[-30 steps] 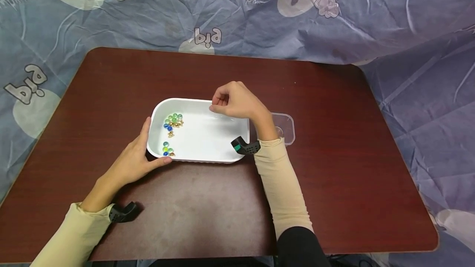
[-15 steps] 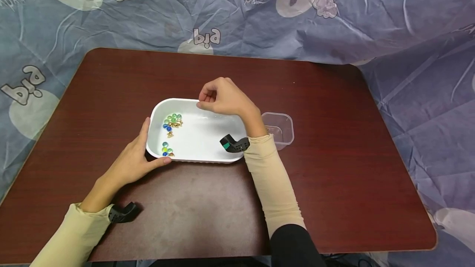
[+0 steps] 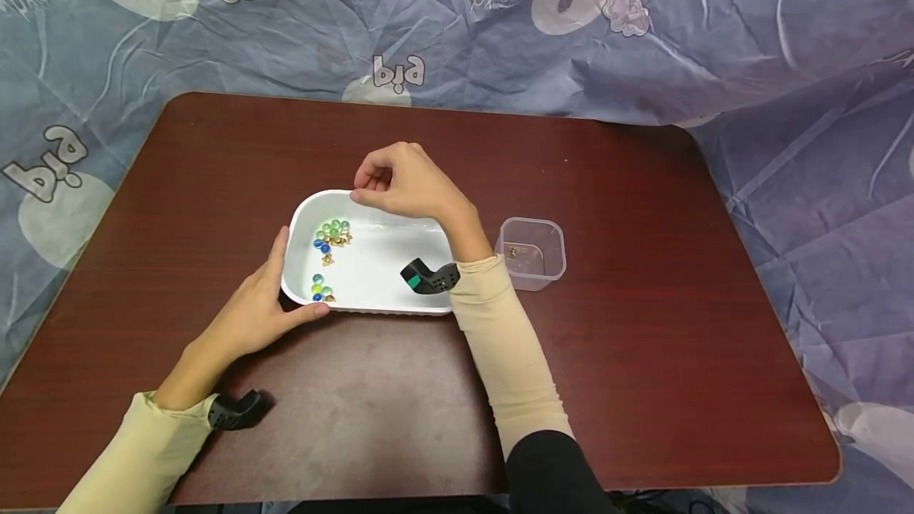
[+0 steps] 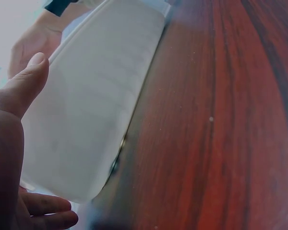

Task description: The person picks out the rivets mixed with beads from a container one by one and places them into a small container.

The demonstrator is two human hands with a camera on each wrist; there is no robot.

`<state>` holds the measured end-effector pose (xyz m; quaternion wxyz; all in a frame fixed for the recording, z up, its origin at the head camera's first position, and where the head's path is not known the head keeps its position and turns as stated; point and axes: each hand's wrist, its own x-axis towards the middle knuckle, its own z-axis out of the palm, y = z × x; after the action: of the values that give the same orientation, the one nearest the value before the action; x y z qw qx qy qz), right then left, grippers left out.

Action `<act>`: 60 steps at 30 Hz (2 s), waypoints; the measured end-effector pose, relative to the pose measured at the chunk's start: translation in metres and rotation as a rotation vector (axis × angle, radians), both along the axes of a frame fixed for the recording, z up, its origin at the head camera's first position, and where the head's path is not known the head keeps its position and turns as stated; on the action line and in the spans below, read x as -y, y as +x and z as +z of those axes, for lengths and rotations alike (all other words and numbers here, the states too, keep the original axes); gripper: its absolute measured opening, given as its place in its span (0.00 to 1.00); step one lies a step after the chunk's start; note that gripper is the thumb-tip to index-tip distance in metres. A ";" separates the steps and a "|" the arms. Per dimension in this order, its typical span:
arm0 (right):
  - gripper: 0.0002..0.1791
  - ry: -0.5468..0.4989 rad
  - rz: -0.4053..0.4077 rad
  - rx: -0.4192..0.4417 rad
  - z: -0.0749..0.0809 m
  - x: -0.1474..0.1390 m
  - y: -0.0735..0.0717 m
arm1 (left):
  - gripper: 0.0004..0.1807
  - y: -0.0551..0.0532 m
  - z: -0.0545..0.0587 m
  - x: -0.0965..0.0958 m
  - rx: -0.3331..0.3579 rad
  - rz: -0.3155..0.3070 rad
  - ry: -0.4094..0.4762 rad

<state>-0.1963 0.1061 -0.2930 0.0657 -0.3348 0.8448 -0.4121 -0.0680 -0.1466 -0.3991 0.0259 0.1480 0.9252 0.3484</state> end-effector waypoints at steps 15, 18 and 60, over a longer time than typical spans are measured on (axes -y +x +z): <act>0.03 -0.189 -0.018 0.025 -0.025 0.019 -0.003 | 0.68 0.000 0.001 -0.002 -0.015 -0.018 0.002; 0.04 -0.181 -0.004 0.055 -0.030 0.022 -0.005 | 0.68 0.000 0.000 -0.001 -0.007 -0.014 -0.001; 0.04 0.312 0.373 0.224 -0.072 0.059 -0.008 | 0.68 0.001 0.000 0.000 -0.021 -0.013 0.015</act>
<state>-0.2041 0.0473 -0.3652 0.2845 -0.4228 0.8092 -0.2924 -0.0674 -0.1465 -0.3994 0.0174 0.1576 0.9218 0.3538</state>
